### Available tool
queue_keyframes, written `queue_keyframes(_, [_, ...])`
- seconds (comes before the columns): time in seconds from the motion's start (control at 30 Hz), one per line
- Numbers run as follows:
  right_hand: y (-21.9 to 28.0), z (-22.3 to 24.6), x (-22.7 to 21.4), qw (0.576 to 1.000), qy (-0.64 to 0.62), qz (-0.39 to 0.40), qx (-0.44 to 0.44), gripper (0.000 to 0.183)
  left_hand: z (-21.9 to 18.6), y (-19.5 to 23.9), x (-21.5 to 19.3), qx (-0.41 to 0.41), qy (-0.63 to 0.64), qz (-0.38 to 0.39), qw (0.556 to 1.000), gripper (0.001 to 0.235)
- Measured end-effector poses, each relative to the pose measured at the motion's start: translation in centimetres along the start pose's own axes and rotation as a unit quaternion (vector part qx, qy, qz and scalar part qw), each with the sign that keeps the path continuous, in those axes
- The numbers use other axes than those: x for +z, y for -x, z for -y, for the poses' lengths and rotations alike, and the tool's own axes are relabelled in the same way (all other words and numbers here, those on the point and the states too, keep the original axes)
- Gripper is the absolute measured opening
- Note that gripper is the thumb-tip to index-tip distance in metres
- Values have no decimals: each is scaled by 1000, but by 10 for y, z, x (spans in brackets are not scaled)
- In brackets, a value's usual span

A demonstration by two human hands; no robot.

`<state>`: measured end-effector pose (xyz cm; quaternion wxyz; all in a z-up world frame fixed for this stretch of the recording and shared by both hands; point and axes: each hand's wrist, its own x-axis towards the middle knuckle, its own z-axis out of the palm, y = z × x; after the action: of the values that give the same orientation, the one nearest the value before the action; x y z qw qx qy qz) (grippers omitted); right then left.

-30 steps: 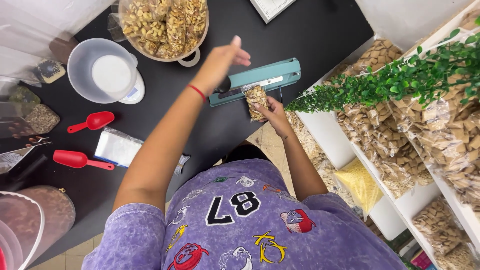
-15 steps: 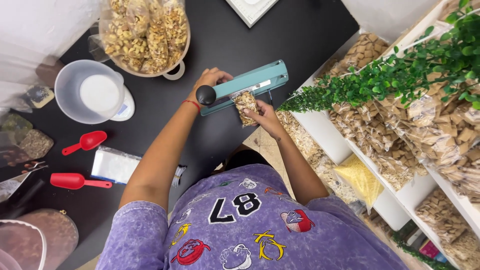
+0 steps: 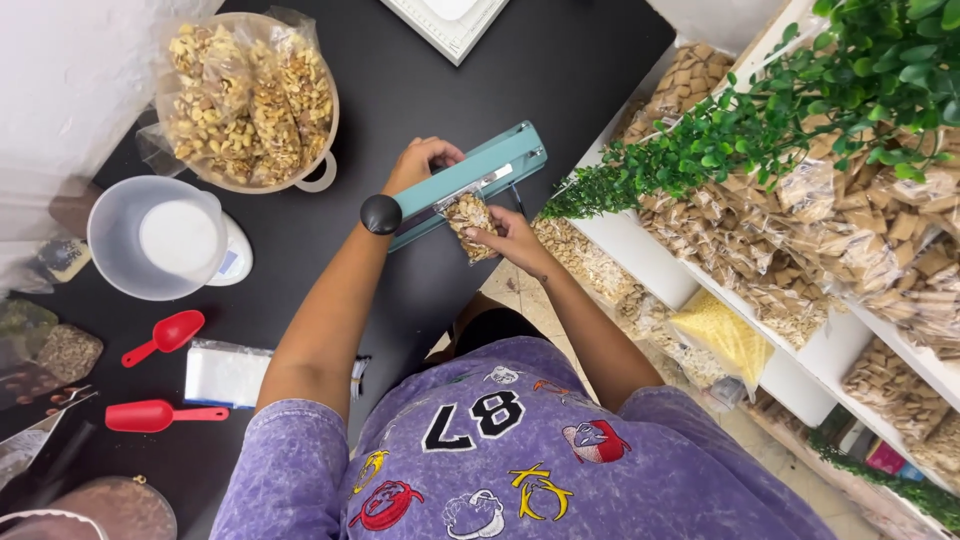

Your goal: Packaging granola into small plastic sample bags and sealing them with a manual impulse sealer

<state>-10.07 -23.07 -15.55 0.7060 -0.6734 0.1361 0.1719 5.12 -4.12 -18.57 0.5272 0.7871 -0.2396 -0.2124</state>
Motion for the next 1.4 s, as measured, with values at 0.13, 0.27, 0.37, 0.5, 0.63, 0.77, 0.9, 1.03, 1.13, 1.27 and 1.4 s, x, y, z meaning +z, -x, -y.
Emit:
queue_keyframes(0.13, [-4, -14, -2, 1000, -3, 0, -18, 36, -7, 7, -7, 17, 38, -13, 999, 24])
queue_keyframes(0.27, [-17, -45, -8, 999, 1, -6, -52, 38, 13, 23, -19, -25, 58, -61, 996, 23])
queue_keyframes(0.37, [-14, -37, -5, 997, 9, -4, -73, 34, -13, 50, -38, -44, 73, -110, 990, 18])
queue_keyframes(0.5, [6, -1, 7, 997, 15, -4, -79, 34, -33, 97, -44, -68, 118, -167, 976, 17])
queue_keyframes(0.63, [22, 11, 11, 994, 14, 12, -110, 33, -35, 146, -23, -130, 171, -222, 951, 15])
queue_keyframes(0.77, [46, 21, 21, 991, 11, 39, -126, 34, -91, 179, 0, -194, 280, -206, 917, 33])
queue_keyframes(0.9, [48, -32, 7, 985, 53, 69, -150, 33, -96, 186, 21, -182, 302, -207, 912, 45])
queue_keyframes(1.03, [78, 25, 41, 980, 49, 99, -163, 31, -109, 188, 23, -186, 298, -256, 900, 29])
queue_keyframes(1.13, [88, 36, 53, 979, 24, 107, -173, 34, -124, 197, 18, -174, 285, -277, 901, 21])
queue_keyframes(1.27, [88, 27, 52, 978, -14, 108, -177, 40, -139, 209, 10, -156, 278, -307, 897, 19])
queue_keyframes(1.4, [92, 37, 55, 978, -15, 109, -176, 39, -150, 218, 8, -144, 269, -321, 897, 19])
